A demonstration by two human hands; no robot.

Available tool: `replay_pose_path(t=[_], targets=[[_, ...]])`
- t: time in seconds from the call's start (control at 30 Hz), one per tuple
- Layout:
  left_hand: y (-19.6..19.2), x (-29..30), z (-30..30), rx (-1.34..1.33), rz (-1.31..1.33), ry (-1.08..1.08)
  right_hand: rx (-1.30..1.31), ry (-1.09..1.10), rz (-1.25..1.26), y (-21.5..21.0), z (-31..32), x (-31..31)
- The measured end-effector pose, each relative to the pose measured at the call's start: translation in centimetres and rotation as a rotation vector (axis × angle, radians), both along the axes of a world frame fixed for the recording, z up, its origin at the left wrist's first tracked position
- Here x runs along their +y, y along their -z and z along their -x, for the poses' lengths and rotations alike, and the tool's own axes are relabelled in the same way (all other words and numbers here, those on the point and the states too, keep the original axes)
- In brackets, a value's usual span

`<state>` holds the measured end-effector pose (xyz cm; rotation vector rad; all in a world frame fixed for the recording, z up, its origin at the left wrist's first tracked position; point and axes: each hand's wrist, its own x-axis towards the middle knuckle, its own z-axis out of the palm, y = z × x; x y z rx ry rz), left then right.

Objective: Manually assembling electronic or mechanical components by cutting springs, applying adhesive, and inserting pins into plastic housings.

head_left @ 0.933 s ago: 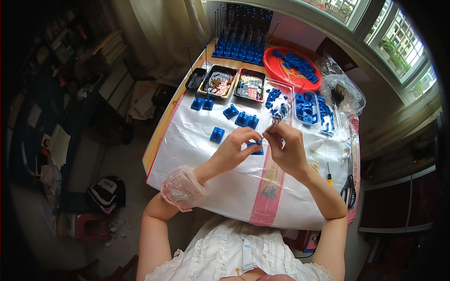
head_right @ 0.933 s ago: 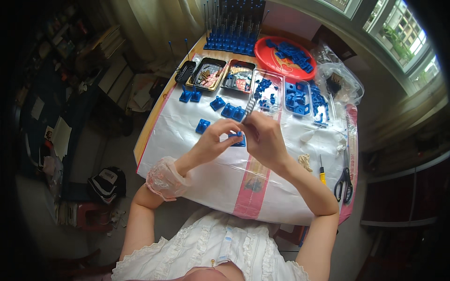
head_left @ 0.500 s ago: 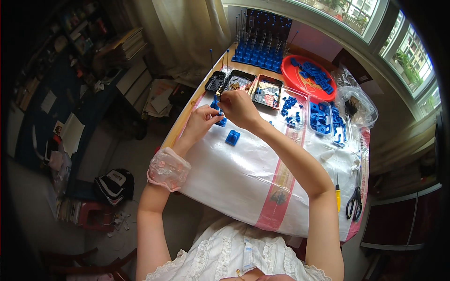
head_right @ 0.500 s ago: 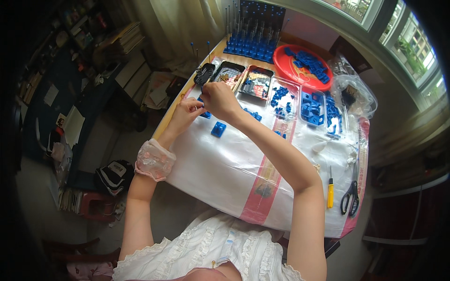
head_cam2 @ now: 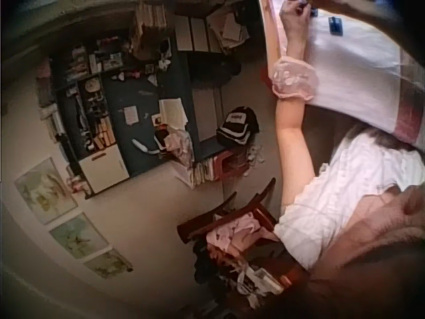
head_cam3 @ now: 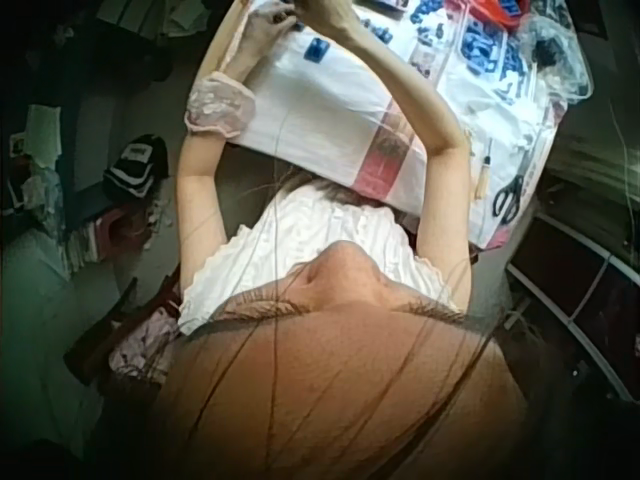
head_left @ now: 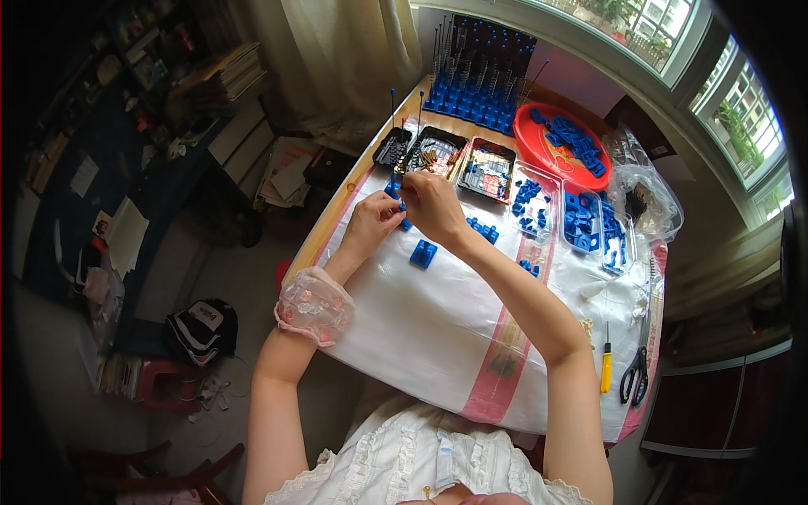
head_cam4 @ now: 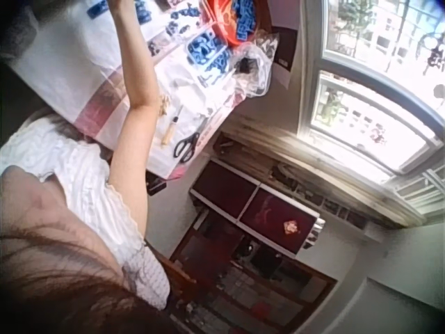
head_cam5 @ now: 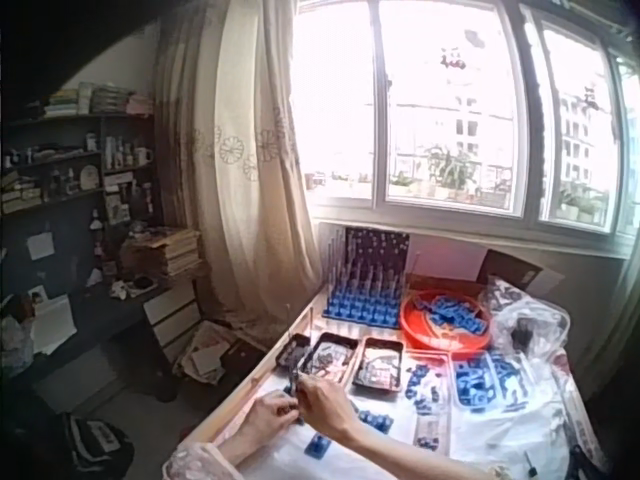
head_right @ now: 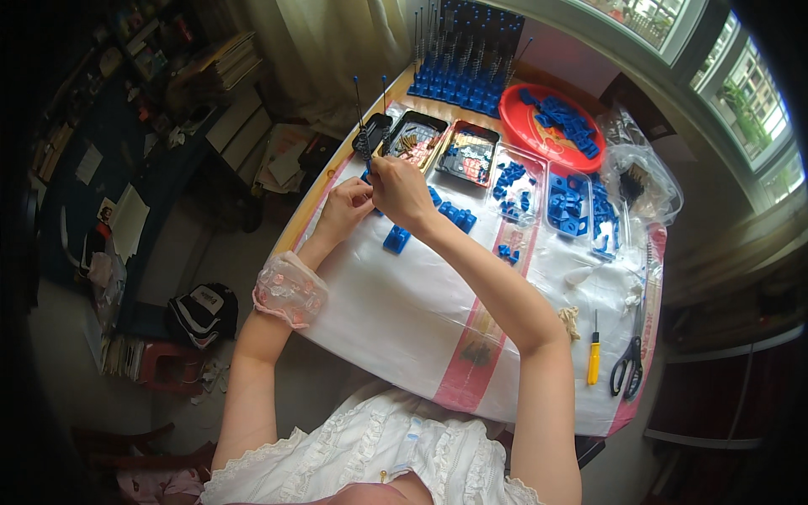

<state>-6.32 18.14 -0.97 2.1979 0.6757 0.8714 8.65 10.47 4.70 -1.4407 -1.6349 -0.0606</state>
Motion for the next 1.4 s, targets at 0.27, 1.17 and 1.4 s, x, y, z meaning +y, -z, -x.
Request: replay_pose_path(t=[0.27,1.17,1.4], targets=[[-0.5,-1.0,0.1,-0.029,-0.036,-0.020,0.195,0.015,0.041,-3.1,-0.4,-0.4],[-0.7,-1.3,0.0,-0.030,-0.041,-0.037,0.109,-0.038,0.100,-1.0,-1.2,-0.2],[-0.6,-1.2,-0.2,-0.031,-0.011,-0.027,0.100,-0.035,0.058,-0.2,-1.4,-0.6]])
